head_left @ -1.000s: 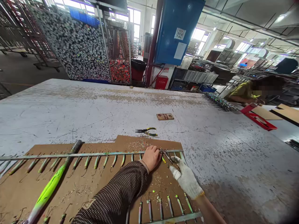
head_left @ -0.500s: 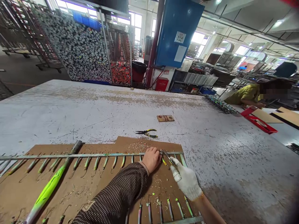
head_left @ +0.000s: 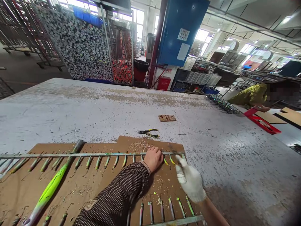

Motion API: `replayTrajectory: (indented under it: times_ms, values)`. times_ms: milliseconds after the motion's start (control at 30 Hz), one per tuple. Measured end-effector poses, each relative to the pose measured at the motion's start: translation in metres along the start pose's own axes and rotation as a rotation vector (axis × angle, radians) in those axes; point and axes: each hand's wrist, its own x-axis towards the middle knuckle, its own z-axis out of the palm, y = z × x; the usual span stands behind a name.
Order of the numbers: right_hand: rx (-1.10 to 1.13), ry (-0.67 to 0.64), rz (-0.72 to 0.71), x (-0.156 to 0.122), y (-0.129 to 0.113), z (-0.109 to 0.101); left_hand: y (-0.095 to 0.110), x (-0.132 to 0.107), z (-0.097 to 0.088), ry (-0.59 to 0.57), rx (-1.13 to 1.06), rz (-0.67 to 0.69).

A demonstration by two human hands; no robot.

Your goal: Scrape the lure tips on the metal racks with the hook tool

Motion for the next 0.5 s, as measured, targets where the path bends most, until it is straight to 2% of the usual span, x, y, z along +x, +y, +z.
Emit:
replayTrajectory:
  times_ms: [100,233,400,500]
  values:
    - [-0.040,-0.051,-0.071,0.0014,-0.0019,0.0007,-0.0002,-0.0002,-0.0002,-0.004,-0.006,-0.007]
    - [0.019,0.018,0.004,0.0004,-0.0026,-0.0017,-0.0012,-0.0006,0.0003,-0.005,-0.025,0.010]
    - [-0.039,-0.047,-0.084,0.0003,0.0007,0.0006,-0.0009,-0.0002,-0.0009,0.008,-0.033,0.003]
    - [-0.024,-0.015,-0.026,-0.0008,0.0024,-0.0006,-0.0005,-0.0003,-0.0018,0.000,-0.028,0.014]
